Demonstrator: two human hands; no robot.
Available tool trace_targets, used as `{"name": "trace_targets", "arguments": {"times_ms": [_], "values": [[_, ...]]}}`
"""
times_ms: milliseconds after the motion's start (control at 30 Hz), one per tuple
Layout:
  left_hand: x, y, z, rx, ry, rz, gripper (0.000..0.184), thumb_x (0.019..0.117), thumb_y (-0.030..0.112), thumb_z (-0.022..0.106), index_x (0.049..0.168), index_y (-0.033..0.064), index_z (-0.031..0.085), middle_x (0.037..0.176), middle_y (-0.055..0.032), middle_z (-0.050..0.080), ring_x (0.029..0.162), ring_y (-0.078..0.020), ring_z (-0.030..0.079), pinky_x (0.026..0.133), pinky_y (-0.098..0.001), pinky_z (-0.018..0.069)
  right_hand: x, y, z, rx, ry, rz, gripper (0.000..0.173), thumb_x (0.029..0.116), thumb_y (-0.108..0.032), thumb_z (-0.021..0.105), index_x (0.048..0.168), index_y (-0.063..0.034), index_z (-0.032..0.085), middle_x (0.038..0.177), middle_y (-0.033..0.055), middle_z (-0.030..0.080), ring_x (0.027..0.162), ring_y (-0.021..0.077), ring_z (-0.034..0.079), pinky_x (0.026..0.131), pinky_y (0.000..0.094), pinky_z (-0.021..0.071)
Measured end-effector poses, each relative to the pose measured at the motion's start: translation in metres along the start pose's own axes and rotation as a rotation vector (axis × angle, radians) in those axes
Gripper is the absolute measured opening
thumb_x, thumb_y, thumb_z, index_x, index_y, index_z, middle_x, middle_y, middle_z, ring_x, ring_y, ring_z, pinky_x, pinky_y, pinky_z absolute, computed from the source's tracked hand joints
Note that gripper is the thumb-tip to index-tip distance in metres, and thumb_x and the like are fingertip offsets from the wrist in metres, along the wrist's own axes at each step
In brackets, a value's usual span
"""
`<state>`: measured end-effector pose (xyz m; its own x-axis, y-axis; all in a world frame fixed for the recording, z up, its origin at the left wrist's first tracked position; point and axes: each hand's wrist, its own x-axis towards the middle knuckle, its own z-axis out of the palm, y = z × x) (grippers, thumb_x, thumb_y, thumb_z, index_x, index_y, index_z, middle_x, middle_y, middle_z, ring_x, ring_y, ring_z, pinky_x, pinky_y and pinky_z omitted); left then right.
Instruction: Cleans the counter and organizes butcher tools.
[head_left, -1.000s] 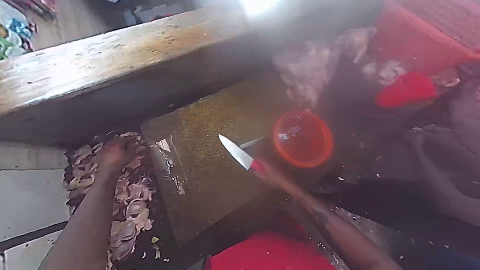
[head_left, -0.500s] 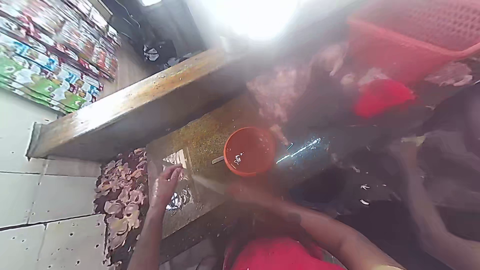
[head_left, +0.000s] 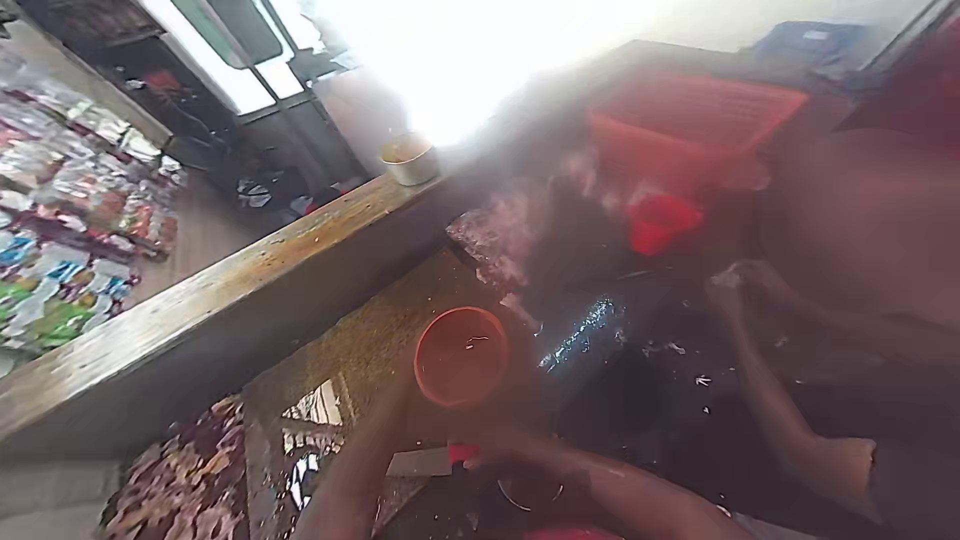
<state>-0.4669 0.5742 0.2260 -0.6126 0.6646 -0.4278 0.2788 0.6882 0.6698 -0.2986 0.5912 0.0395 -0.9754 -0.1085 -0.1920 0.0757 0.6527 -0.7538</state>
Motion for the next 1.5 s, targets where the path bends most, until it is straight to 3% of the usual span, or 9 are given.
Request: {"name": "trace_targets", "arguments": {"times_ms": [100, 267, 400, 567, 767, 933, 1000, 1167, 1500], "values": [[0.157, -0.081, 0.036, 0.412, 0.041, 0.574, 0.038, 0.1100, 0.018, 0.041, 0.136, -0.0009, 0.061, 0.141, -0.0221, 0.060, 0.137, -0.0370, 0.052, 0.117, -0.0511, 0.0376, 0.005, -0.002, -0.002, 0.041, -0.027, 0.049, 0.057, 0.0988, -0.033, 0.066, 0.151, -0.0163, 0.050, 0.134, 0.0172, 0.065, 0.123, 0.0358, 0.063, 0.105, 0.0605, 0.0467], [0.256, -0.069, 0.041, 0.627, -0.206, 0.742, 0.035, 0.1046, 0.043, 0.049, 0.126, 0.0276, 0.072, 0.133, -0.0044, 0.068, 0.130, -0.0284, 0.058, 0.108, -0.0558, 0.0451, 0.004, -0.008, -0.009, 0.131, -0.018, 0.153, 0.060, 0.1009, -0.036, 0.063, 0.156, -0.0194, 0.044, 0.141, 0.0161, 0.061, 0.130, 0.0350, 0.059, 0.108, 0.0618, 0.0443], [0.249, -0.063, 0.046, 0.668, -0.400, 0.695, 0.038, 0.1094, 0.032, 0.044, 0.136, 0.0138, 0.064, 0.141, -0.0131, 0.061, 0.137, -0.0332, 0.052, 0.114, -0.0544, 0.0391, 0.007, -0.004, 0.005, 0.101, 0.061, 0.138, 0.060, 0.0975, -0.035, 0.067, 0.152, -0.0184, 0.049, 0.134, 0.0157, 0.066, 0.125, 0.0329, 0.062, 0.107, 0.0603, 0.0459], [0.282, -0.048, 0.035, 0.850, -0.304, 0.899, 0.033, 0.1010, 0.030, 0.061, 0.133, 0.0280, 0.068, 0.131, -0.0129, 0.066, 0.129, -0.0351, 0.057, 0.110, -0.0567, 0.0435, 0.010, -0.008, -0.001, 0.162, 0.128, 0.139, 0.055, 0.0965, -0.033, 0.069, 0.147, -0.0155, 0.054, 0.134, 0.0146, 0.065, 0.127, 0.0304, 0.061, 0.109, 0.0575, 0.0452], [0.289, 0.046, 0.038, 0.791, -0.369, 0.788, 0.039, 0.1014, 0.035, 0.062, 0.132, 0.0109, 0.067, 0.135, -0.0178, 0.064, 0.130, -0.0363, 0.058, 0.110, -0.0612, 0.0436, 0.009, -0.007, -0.006, 0.201, 0.223, 0.079, 0.054, 0.0947, -0.031, 0.072, 0.142, -0.0087, 0.059, 0.137, 0.0165, 0.063, 0.130, 0.0307, 0.058, 0.111, 0.0551, 0.0430], [0.290, 0.105, 0.110, 0.939, -0.296, 0.936, 0.051, 0.0894, 0.027, 0.076, 0.138, 0.0214, 0.064, 0.148, -0.0083, 0.057, 0.140, -0.0367, 0.048, 0.112, -0.0624, 0.0394, 0.011, -0.003, -0.007, 0.279, 0.234, 0.084, 0.055, 0.0932, -0.028, 0.074, 0.142, -0.0073, 0.059, 0.135, 0.0186, 0.064, 0.129, 0.0331, 0.059, 0.110, 0.0565, 0.0436], [0.290, 0.110, 0.136, 1.097, -0.315, 0.853, 0.062, 0.0873, 0.029, 0.076, 0.146, 0.0327, 0.057, 0.151, -0.0088, 0.053, 0.142, -0.0435, 0.041, 0.109, -0.0699, 0.0375, 0.011, -0.001, -0.007, 0.283, 0.221, 0.089, 0.056, 0.0950, -0.029, 0.072, 0.145, -0.0079, 0.056, 0.137, 0.0184, 0.063, 0.131, 0.0327, 0.058, 0.111, 0.0565, 0.0431], [0.267, 0.122, 0.162, 1.198, -0.357, 0.599, 0.070, 0.0807, 0.034, 0.083, 0.145, 0.0247, 0.055, 0.137, -0.0218, 0.061, 0.131, -0.0496, 0.052, 0.095, -0.0714, 0.0477, 0.005, 0.002, -0.004, 0.269, 0.283, 0.035, 0.054, 0.0947, -0.029, 0.072, 0.142, -0.0075, 0.057, 0.136, 0.0175, 0.063, 0.130, 0.0320, 0.058, 0.111, 0.0550, 0.0435], [0.237, 0.146, 0.113, 0.573, -0.444, 0.586, 0.052, 0.0862, 0.005, 0.077, 0.135, 0.0010, 0.061, 0.132, -0.0249, 0.063, 0.123, -0.0388, 0.061, 0.105, -0.0603, 0.0481, -0.001, 0.008, -0.009, 0.279, 0.188, -0.054, 0.058, 0.0961, -0.028, 0.070, 0.147, -0.0059, 0.053, 0.143, 0.0204, 0.058, 0.136, 0.0353, 0.053, 0.114, 0.0572, 0.0397]]}}
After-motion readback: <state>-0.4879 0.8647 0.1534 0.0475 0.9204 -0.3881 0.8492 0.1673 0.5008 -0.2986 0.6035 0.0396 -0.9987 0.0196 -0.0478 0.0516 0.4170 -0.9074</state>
